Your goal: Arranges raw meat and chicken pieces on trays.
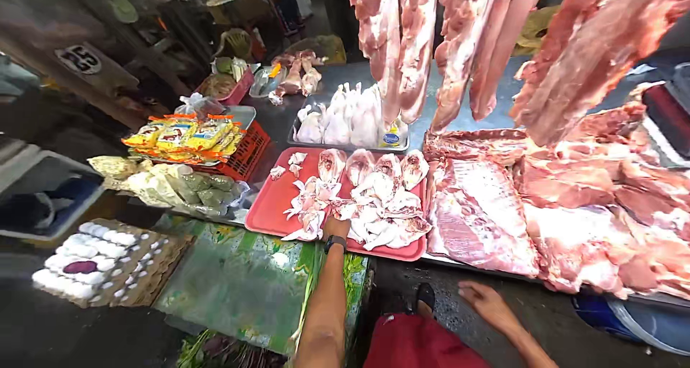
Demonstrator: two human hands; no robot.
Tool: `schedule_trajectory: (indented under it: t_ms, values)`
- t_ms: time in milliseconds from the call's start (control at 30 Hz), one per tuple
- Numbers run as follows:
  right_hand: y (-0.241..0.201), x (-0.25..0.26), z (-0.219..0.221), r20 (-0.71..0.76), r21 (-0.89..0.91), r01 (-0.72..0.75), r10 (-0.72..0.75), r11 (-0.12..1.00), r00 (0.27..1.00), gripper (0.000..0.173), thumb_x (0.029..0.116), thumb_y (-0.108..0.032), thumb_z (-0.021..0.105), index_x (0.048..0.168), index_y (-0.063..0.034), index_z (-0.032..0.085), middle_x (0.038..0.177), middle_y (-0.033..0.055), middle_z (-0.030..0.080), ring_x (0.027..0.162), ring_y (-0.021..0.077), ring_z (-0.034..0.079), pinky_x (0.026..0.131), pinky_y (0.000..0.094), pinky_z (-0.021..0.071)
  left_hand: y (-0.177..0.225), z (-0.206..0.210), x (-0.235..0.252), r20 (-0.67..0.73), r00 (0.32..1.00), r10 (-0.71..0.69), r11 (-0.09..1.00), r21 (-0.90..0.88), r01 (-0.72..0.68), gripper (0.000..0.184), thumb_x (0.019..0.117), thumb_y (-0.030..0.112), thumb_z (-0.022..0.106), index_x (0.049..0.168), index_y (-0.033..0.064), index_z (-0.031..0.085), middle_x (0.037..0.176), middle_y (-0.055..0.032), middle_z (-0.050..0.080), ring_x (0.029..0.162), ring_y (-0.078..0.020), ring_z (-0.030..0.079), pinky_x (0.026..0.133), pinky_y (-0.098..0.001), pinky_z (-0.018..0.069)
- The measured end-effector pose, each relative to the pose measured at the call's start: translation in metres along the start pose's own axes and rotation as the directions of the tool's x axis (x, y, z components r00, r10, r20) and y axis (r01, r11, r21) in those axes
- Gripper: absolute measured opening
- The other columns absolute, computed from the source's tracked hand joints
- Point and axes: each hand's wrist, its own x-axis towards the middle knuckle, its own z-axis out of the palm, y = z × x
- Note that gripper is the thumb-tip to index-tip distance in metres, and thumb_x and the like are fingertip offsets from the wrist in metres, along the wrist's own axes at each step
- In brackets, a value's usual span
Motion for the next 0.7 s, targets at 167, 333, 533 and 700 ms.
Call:
schedule_trajectory:
  t_ms: [167,333,533,700]
  values:
    - [-0.196,0.058,0.039,0.294,-0.294,0.533,-0.456,0.793,0.840,0.035,0.1043,-0.030,0.053,0.132,-0.0157,0.069,0.123,0.0083,0.073,0.116,0.0229,0.068,0.106,0.0478,0.0519,-0.001,0.005,0.007,0.000,1.000,-0.027,0.998,-0.064,0.027,0.080,0.0816,0.039,0.079,0.146,0.0015,0.051,0.136,-0.0242,0.062,0.129,-0.0389,0.059,0.107,-0.0592,0.0467]
    - [-0.266,0.108,0.097,0.440,-0.508,0.549,-0.349,0.663,0.828,0.035,0.1032,-0.030,0.050,0.129,-0.0155,0.068,0.126,0.0147,0.069,0.128,0.0359,0.059,0.104,0.0555,0.0490,-0.034,-0.019,-0.009,-0.074,0.994,-0.086,0.982,-0.176,0.072,0.064,0.0848,0.034,0.078,0.136,0.0028,0.057,0.120,-0.0220,0.069,0.113,-0.0379,0.067,0.097,-0.0611,0.0529]
    - [-0.286,0.133,0.143,0.449,-0.736,0.442,-0.119,0.512,0.886,0.041,0.0962,-0.023,0.063,0.132,-0.0035,0.060,0.123,0.0261,0.066,0.121,0.0454,0.060,0.099,0.0620,0.0481,-0.034,-0.025,-0.012,0.017,0.992,-0.123,0.992,0.018,0.123,0.060,0.0861,0.039,0.076,0.135,0.0073,0.059,0.114,-0.0180,0.072,0.108,-0.0365,0.070,0.093,-0.0607,0.0547]
    - [-0.280,0.158,0.137,0.396,-0.589,0.371,-0.144,0.718,0.907,0.035,0.0895,-0.031,0.067,0.116,-0.0088,0.066,0.111,0.0189,0.070,0.108,0.0392,0.068,0.087,0.0619,0.0542,-0.032,-0.021,-0.010,0.013,0.993,-0.119,0.993,-0.018,0.119,0.064,0.0876,0.035,0.073,0.144,0.0121,0.054,0.119,-0.0165,0.072,0.110,-0.0340,0.070,0.094,-0.0582,0.0546]
